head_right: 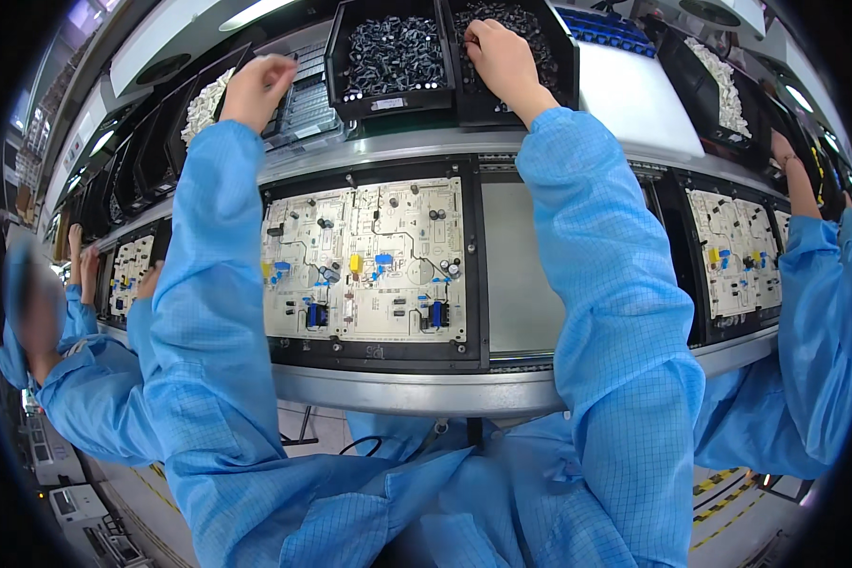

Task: Assembling electronic components onto a printed circuit board at a manual assembly station on a production floor.

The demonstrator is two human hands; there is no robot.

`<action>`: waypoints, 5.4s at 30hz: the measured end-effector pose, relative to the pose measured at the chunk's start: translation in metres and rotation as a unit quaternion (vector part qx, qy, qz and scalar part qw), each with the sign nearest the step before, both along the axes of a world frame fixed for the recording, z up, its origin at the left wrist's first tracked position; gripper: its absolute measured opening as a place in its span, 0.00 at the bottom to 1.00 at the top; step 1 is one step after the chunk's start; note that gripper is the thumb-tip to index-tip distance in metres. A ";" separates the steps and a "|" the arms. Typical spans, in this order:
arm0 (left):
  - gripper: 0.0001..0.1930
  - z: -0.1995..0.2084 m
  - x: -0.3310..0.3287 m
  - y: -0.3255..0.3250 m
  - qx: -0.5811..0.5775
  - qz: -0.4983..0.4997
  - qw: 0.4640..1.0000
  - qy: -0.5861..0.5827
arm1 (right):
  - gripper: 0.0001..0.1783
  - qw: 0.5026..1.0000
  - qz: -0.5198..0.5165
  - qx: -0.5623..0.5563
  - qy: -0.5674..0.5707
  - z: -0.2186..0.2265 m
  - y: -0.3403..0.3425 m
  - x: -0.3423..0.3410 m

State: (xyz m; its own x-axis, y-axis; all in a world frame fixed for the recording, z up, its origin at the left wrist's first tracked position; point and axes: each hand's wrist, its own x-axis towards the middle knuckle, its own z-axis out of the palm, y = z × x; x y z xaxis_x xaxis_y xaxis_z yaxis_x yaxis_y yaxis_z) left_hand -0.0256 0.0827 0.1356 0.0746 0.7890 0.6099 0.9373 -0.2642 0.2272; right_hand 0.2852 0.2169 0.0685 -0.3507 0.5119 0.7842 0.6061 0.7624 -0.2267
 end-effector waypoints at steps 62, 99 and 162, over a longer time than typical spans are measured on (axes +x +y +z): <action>0.09 -0.061 0.077 -0.102 -0.340 -0.104 0.933 -0.062 | 0.09 0.972 0.187 -0.142 -0.026 -0.016 -0.006 -0.065; 0.10 -0.067 0.067 -0.118 -0.315 -0.105 0.942 0.045 | 0.10 0.966 0.160 -0.200 -0.035 -0.010 -0.024 -0.067; 0.09 0.007 0.130 0.070 -0.254 -0.103 0.839 0.470 | 0.07 0.911 0.142 -0.377 -0.085 -0.019 -0.218 0.173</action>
State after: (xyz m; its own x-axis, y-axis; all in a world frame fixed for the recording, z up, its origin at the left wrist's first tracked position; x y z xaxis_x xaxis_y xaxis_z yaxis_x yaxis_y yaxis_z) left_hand 0.1045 0.1524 0.1431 0.5007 0.8407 -0.2062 0.7119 -0.5354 -0.4544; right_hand 0.4577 -0.0011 0.0490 -0.6362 0.7530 0.1681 0.4845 0.5594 -0.6725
